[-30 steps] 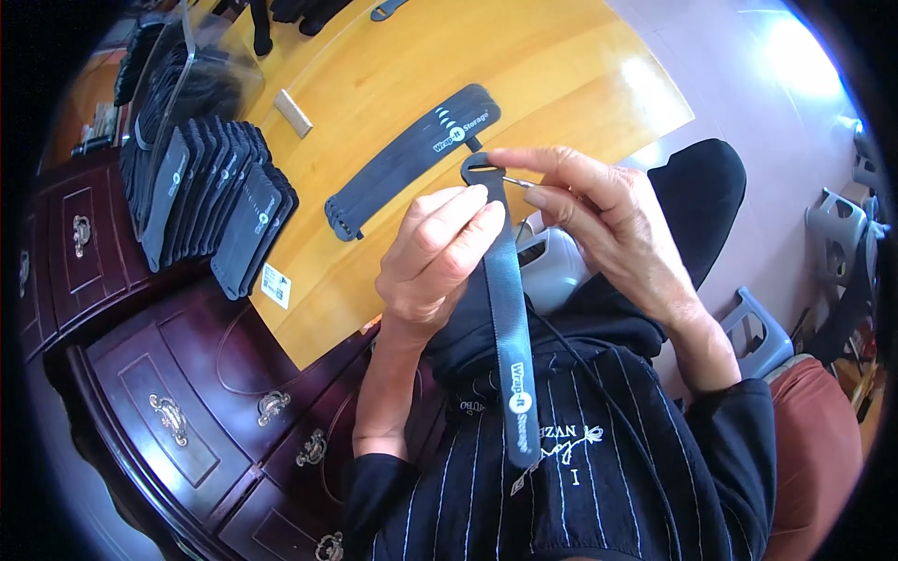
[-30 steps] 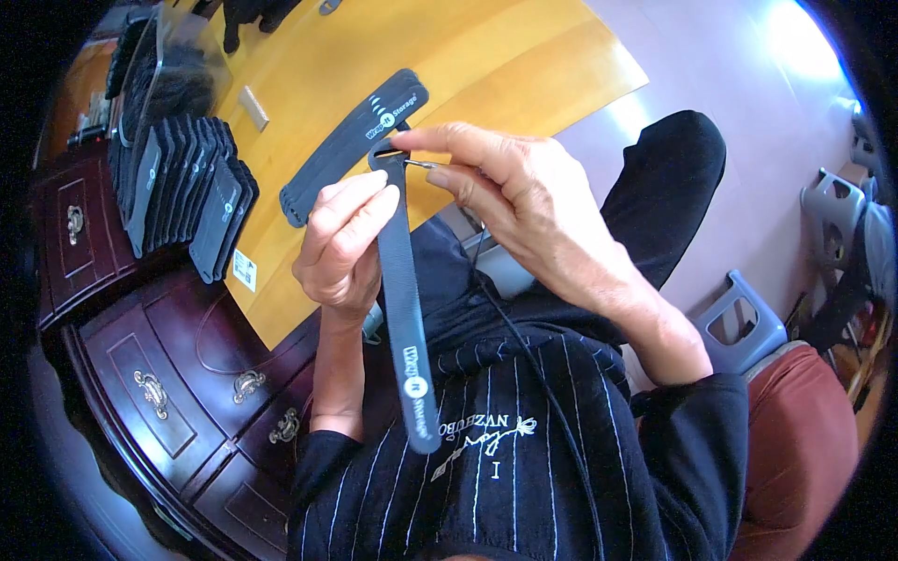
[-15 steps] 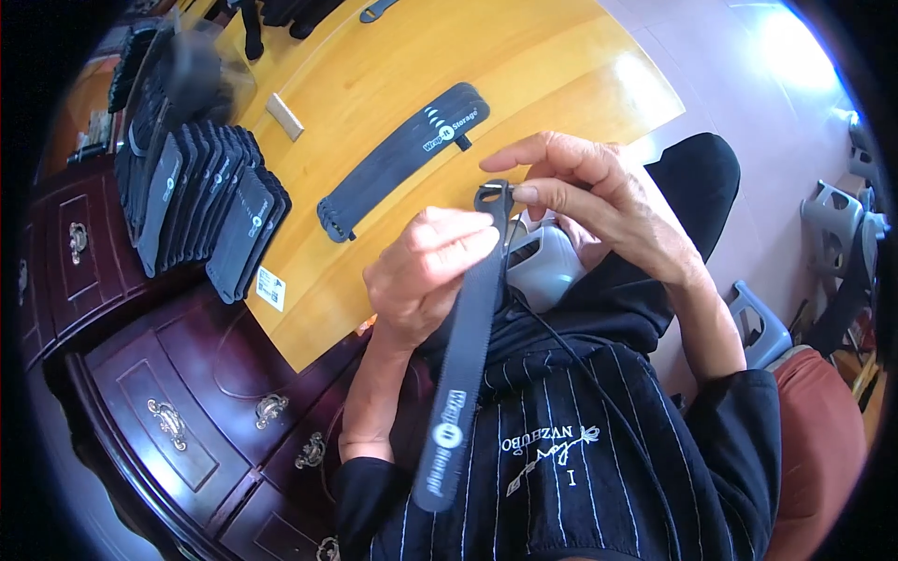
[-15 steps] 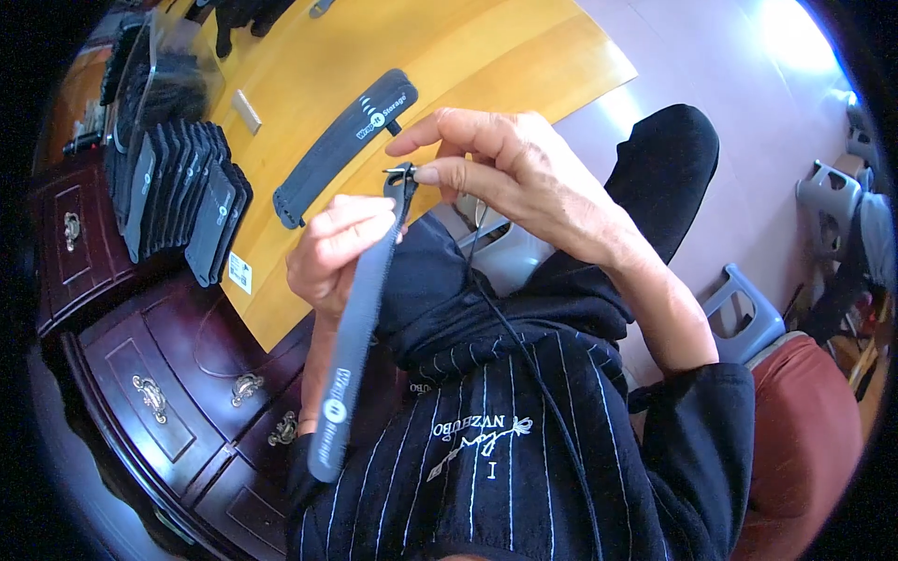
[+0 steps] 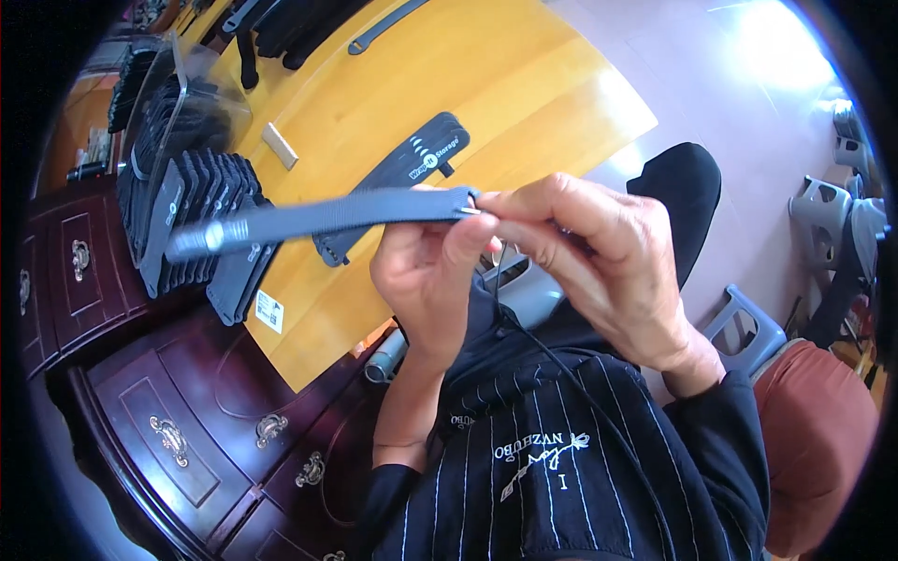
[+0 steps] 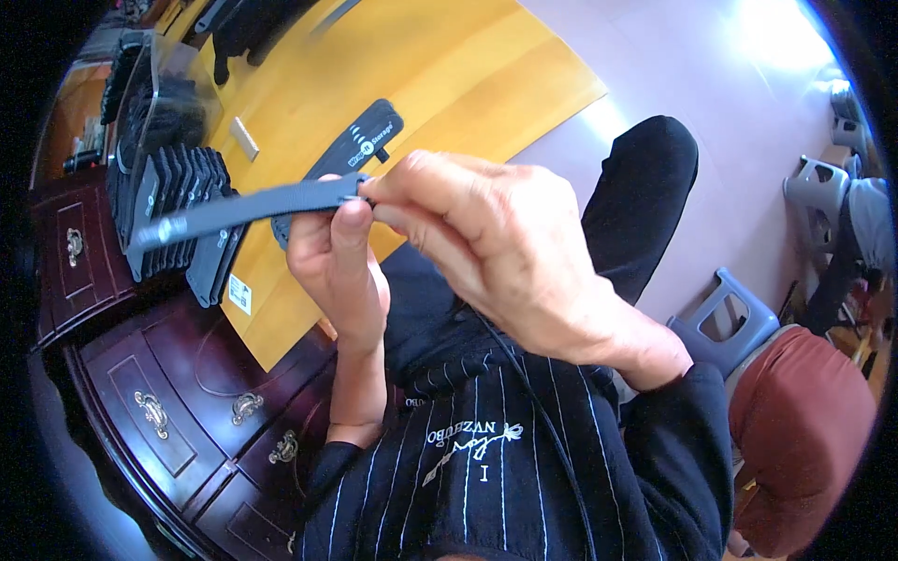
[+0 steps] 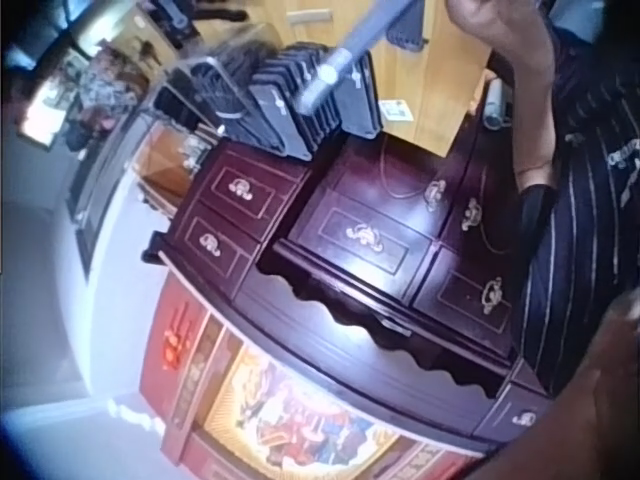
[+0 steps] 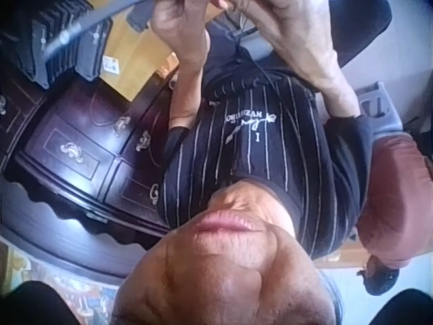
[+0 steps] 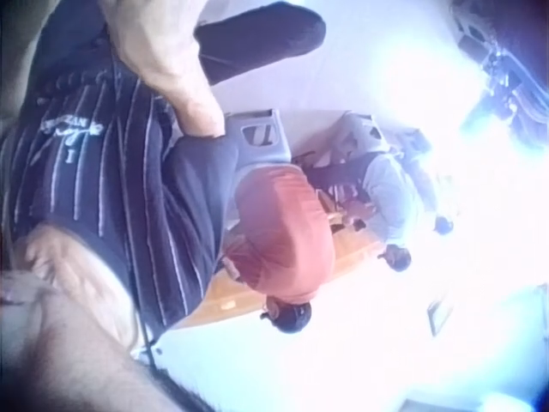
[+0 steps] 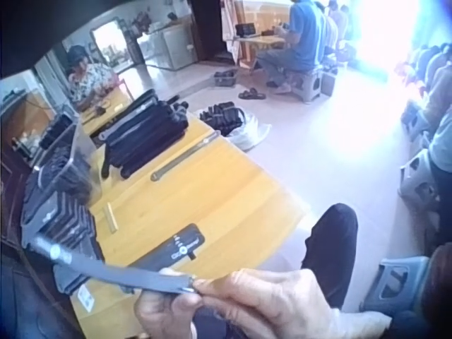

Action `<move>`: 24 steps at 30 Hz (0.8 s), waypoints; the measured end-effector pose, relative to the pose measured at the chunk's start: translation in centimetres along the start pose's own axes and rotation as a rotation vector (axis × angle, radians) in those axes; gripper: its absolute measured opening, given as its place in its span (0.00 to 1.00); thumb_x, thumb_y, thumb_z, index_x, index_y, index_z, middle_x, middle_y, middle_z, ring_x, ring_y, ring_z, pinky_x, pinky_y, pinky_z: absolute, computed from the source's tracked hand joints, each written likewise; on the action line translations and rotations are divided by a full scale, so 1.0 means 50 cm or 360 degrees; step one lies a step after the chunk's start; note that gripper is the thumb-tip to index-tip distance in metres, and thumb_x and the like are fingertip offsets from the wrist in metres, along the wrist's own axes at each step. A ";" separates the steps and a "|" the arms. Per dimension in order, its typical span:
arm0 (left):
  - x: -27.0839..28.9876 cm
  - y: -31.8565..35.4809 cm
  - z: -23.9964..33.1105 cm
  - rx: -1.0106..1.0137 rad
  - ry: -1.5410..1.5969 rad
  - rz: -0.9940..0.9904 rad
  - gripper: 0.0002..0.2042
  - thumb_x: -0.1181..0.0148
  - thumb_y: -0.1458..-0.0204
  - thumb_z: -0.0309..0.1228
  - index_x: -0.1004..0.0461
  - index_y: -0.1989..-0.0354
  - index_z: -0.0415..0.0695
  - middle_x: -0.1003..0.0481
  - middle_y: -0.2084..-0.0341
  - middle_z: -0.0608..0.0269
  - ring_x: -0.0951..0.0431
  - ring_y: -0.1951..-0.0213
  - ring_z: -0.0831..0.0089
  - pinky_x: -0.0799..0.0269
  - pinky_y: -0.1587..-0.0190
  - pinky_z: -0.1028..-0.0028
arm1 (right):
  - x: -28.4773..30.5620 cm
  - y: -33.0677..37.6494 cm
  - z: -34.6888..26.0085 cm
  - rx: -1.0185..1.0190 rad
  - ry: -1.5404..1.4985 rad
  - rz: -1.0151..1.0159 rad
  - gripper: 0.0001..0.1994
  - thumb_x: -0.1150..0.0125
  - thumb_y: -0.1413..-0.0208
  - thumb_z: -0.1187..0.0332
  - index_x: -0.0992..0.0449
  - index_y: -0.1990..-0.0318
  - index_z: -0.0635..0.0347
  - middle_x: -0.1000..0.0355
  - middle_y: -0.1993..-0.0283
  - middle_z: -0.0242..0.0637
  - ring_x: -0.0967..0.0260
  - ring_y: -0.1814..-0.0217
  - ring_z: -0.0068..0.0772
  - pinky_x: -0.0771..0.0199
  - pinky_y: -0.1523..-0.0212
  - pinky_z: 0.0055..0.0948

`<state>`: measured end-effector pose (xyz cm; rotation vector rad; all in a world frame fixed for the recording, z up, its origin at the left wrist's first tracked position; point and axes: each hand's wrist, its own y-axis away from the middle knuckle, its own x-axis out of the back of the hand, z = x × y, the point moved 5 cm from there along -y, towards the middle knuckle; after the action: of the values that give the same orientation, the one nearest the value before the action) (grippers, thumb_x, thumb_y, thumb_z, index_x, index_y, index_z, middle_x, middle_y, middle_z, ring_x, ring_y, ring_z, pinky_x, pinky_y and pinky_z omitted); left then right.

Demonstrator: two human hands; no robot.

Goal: Aligning and assembling storage straps using a small metal tool to poke through holes and stack them.

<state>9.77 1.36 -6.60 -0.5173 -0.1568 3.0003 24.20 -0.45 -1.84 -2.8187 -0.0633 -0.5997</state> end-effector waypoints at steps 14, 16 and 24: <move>0.000 0.016 -0.024 0.0265 -0.0028 -0.0263 0.06 0.46 0.43 0.26 0.29 0.70 0.35 0.26 0.80 0.56 0.27 0.79 0.74 0.32 0.77 0.77 | 0.016 -0.048 0.066 0.0260 0.0149 0.0132 0.07 0.41 0.45 0.73 0.22 0.59 0.63 0.23 0.69 0.37 0.25 0.69 0.24 0.26 0.67 0.21; -0.017 0.040 -0.027 0.0382 -0.0189 -0.0529 0.06 0.45 0.46 0.25 0.30 0.71 0.34 0.27 0.80 0.56 0.28 0.80 0.73 0.33 0.78 0.76 | 0.055 -0.090 0.112 0.0195 0.0122 0.0554 0.08 0.40 0.44 0.69 0.22 0.60 0.59 0.24 0.72 0.39 0.23 0.68 0.34 0.26 0.67 0.28; 0.011 -0.011 0.004 0.0128 0.0062 -0.0057 0.11 0.56 0.41 0.32 0.34 0.70 0.36 0.34 0.83 0.58 0.34 0.83 0.72 0.35 0.79 0.73 | 0.048 -0.065 0.081 -0.0125 -0.0566 0.0051 0.18 0.33 0.48 0.66 0.24 0.50 0.59 0.31 0.76 0.25 0.40 0.77 0.10 0.47 0.78 0.14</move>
<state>9.23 1.94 -6.56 -0.5579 -0.0420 2.9451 27.70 3.71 -3.66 -2.9621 -0.0618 -0.0903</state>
